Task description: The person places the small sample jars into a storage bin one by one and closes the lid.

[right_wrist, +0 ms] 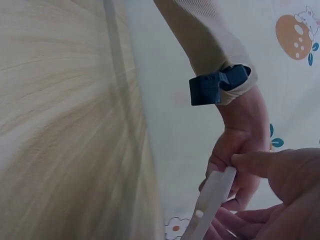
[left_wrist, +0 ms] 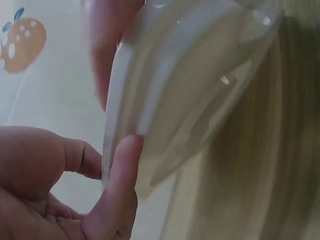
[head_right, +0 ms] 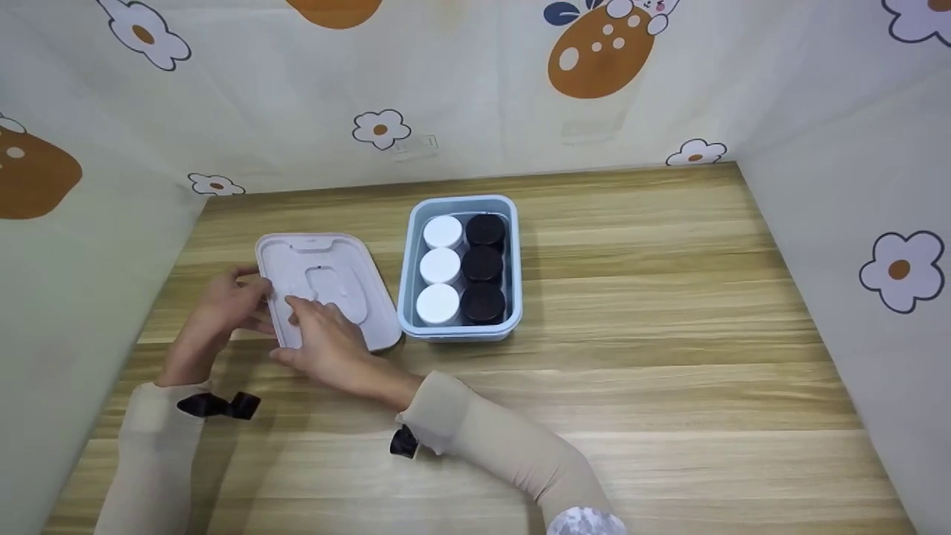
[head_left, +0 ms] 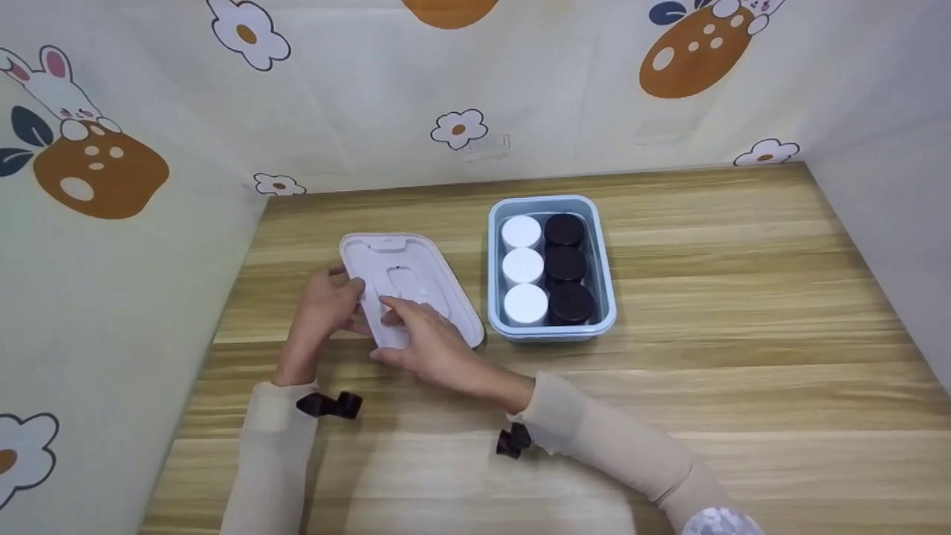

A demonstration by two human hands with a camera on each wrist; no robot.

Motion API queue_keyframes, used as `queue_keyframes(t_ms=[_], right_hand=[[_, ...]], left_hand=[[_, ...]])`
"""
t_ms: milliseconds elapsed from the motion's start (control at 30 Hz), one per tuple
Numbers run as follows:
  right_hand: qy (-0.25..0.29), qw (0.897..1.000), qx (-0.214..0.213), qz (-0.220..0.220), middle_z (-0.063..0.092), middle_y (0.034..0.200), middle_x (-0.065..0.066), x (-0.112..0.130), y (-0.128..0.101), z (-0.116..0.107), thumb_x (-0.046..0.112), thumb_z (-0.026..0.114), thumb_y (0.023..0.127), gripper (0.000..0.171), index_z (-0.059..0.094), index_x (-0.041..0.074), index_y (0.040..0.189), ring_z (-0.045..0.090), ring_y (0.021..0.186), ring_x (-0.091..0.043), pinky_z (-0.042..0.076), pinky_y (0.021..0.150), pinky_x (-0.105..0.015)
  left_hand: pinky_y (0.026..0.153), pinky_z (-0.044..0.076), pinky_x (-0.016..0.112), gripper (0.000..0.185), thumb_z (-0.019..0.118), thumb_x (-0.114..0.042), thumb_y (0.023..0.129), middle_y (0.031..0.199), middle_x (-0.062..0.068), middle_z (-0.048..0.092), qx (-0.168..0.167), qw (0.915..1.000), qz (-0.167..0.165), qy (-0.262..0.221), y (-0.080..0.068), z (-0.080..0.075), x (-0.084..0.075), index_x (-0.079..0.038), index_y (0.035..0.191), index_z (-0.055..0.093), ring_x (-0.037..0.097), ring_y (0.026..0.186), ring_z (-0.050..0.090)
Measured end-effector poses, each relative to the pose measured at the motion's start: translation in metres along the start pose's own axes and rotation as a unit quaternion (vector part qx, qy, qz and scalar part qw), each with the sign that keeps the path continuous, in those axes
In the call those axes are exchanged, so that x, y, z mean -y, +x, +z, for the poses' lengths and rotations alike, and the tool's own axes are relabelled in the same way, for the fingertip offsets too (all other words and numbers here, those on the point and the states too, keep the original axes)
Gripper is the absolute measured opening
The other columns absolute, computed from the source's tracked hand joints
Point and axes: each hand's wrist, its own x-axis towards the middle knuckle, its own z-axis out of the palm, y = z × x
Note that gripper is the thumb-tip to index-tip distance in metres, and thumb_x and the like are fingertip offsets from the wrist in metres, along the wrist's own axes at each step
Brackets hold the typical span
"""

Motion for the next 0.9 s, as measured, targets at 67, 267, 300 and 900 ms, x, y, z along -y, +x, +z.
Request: queue_keyframes(t_ms=[67, 267, 300, 900], right_hand=[[-0.018, 1.000, -0.011, -0.002, 0.071, 0.118, 0.001, 0.005, -0.002, -0.006, 0.022, 0.079, 0.087, 0.071, 0.046, 0.012, 0.149, 0.065, 0.111, -0.015, 0.055, 0.095, -0.027], [0.005, 0.998, -0.054, -0.011, 0.074, 0.109, -0.007, 0.010, -0.008, -0.032, 0.000, 0.069, 0.085, 0.068, 0.046, 0.005, 0.149, 0.071, 0.095, -0.017, 0.059, 0.079, -0.022], [0.018, 0.998, -0.065, -0.009, 0.074, 0.110, -0.008, 0.010, -0.009, -0.036, -0.002, 0.068, 0.085, 0.068, 0.046, 0.004, 0.148, 0.072, 0.094, -0.018, 0.060, 0.078, -0.022], [0.367, 0.910, -0.191, 0.026, 0.067, 0.126, -0.016, -0.026, -0.029, -0.113, 0.001, 0.068, 0.092, 0.055, 0.052, 0.007, 0.145, 0.070, 0.100, -0.013, 0.064, 0.078, -0.024]], left_hand=[[0.059, 0.066, 0.032, 0.064, 0.045, -0.013, 0.100, 0.095, 0.016, 0.057, -0.010, 0.9999, 0.010, 0.006, -0.003, 0.006, -0.009, 0.008, 0.154, 0.019, 0.011, 0.061, 0.063], [0.054, 0.063, 0.028, 0.060, 0.045, -0.025, 0.105, 0.093, 0.010, 0.057, -0.033, 0.9980, 0.052, 0.014, -0.008, 0.019, -0.029, 0.002, 0.153, 0.023, 0.012, 0.067, 0.060], [0.054, 0.063, 0.027, 0.059, 0.044, -0.029, 0.106, 0.095, 0.009, 0.057, -0.034, 0.9975, 0.061, 0.004, -0.008, 0.021, -0.030, 0.001, 0.153, 0.024, 0.012, 0.070, 0.061], [0.102, 0.057, 0.050, 0.063, 0.022, -0.043, 0.110, 0.148, 0.031, 0.044, 0.074, 0.9721, 0.008, -0.222, 0.021, 0.075, 0.017, 0.004, 0.151, 0.030, 0.044, 0.135, 0.049]])
